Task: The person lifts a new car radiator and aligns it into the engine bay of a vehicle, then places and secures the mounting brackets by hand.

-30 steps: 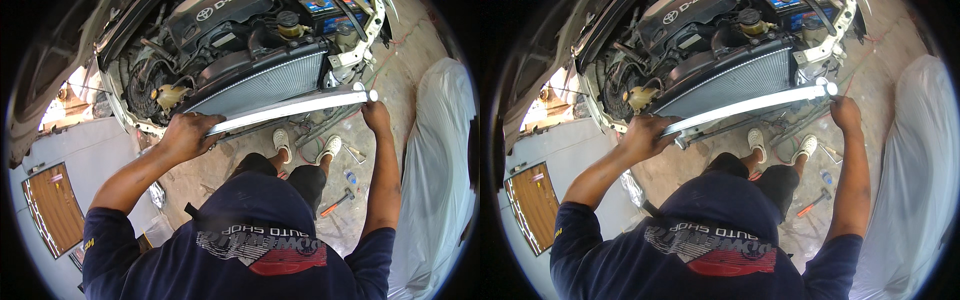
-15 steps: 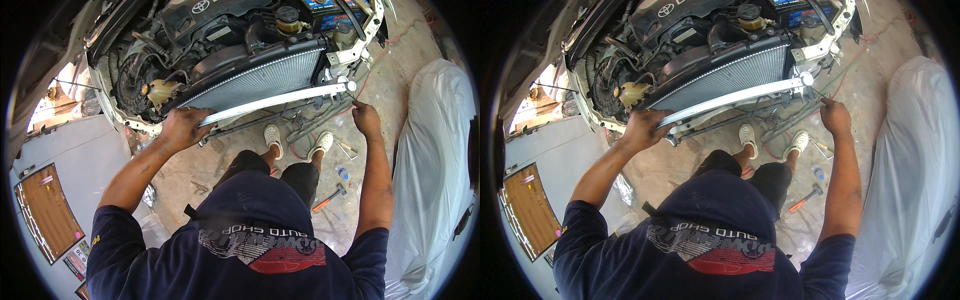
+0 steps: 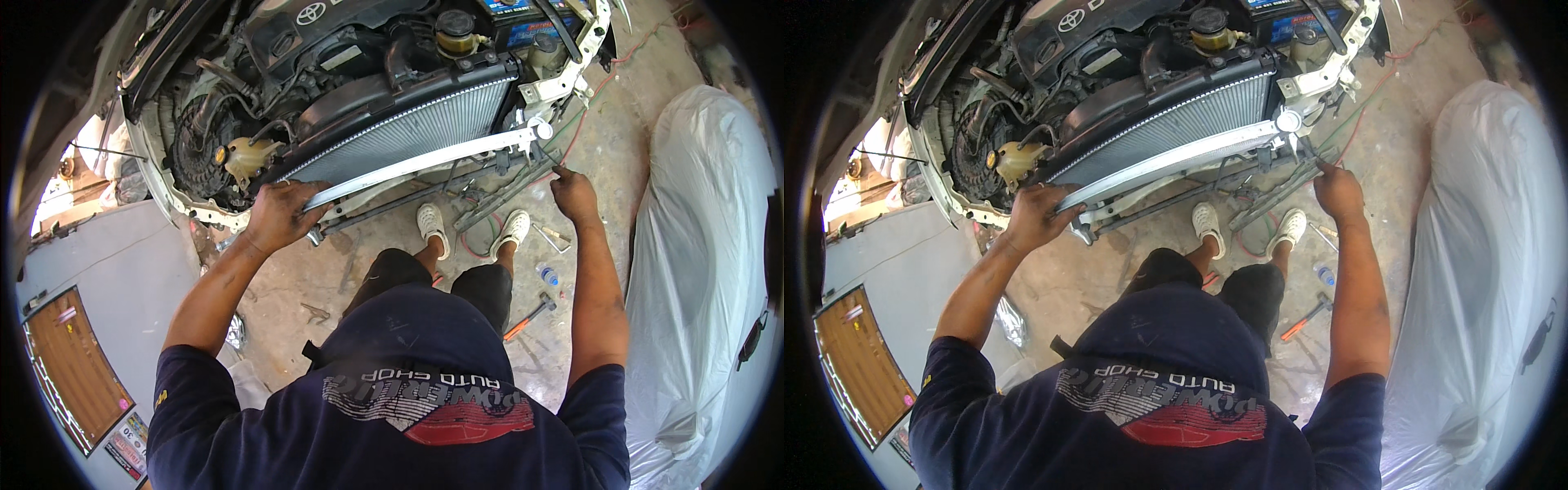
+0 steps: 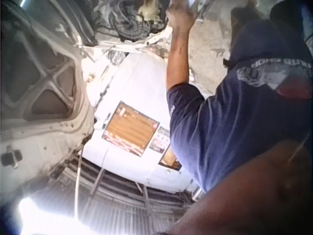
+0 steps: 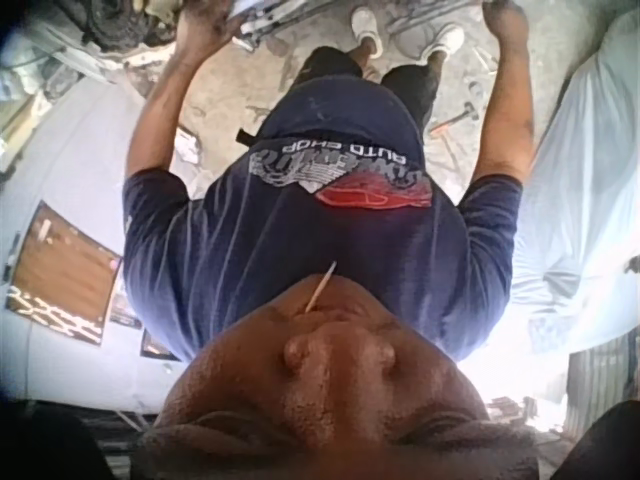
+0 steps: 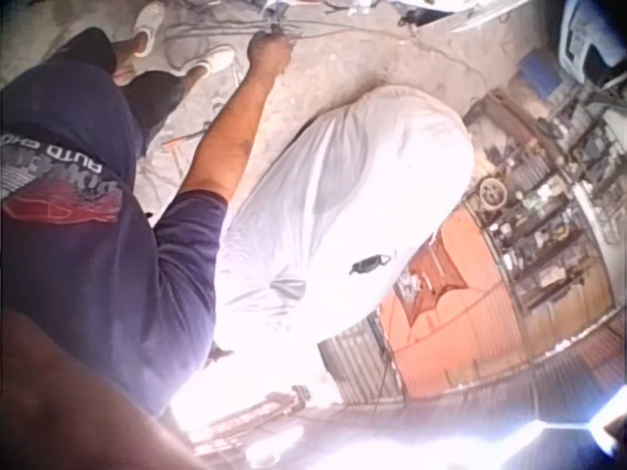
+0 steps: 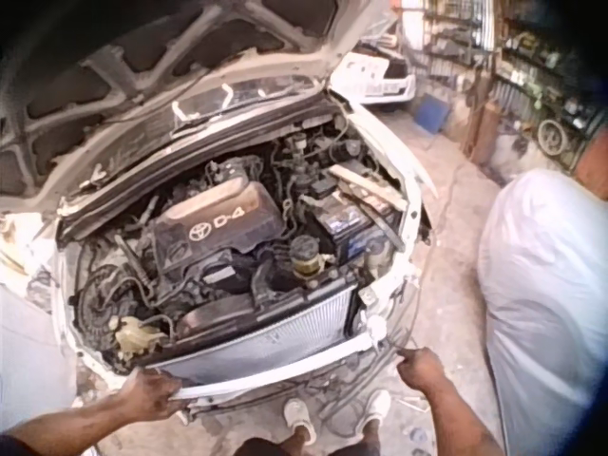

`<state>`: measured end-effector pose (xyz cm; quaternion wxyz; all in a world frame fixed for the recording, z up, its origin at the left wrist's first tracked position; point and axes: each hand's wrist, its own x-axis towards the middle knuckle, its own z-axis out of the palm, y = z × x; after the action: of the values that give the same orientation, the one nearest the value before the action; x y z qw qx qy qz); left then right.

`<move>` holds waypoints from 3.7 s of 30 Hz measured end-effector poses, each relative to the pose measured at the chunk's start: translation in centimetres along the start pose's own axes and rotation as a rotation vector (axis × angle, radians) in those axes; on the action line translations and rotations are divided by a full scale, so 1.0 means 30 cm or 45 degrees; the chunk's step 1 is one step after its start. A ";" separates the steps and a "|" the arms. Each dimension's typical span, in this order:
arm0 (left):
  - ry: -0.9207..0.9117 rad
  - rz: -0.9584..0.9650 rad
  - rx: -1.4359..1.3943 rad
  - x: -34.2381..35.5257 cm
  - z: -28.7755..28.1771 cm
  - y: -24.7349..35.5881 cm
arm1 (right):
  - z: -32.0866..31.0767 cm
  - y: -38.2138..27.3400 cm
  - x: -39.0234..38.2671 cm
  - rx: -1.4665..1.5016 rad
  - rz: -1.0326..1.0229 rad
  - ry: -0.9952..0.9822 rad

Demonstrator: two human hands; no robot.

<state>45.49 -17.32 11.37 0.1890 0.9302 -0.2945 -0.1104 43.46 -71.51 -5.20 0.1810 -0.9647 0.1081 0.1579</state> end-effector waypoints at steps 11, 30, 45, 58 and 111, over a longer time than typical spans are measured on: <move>0.077 0.001 0.035 -0.061 -0.021 0.019 | 0.057 -0.132 -0.076 0.754 0.244 -0.262; 0.017 -0.111 -0.002 0.062 0.077 -0.049 | -0.004 -0.181 -0.059 0.000 0.219 0.219; 0.015 -0.067 -0.078 0.143 0.290 -0.165 | -0.012 -0.155 -0.023 -0.124 0.279 0.204; -0.087 -0.170 -0.090 0.189 0.389 -0.253 | -0.082 -0.141 0.015 -0.056 0.278 0.175; -0.335 -0.586 0.269 0.345 0.416 -0.140 | 0.049 -0.032 -0.032 0.192 0.173 0.070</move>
<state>51.96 -23.85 -2.64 0.0212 0.9649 -0.1075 -0.2387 42.42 -69.93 -5.87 0.2390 -0.9428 0.1898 0.1345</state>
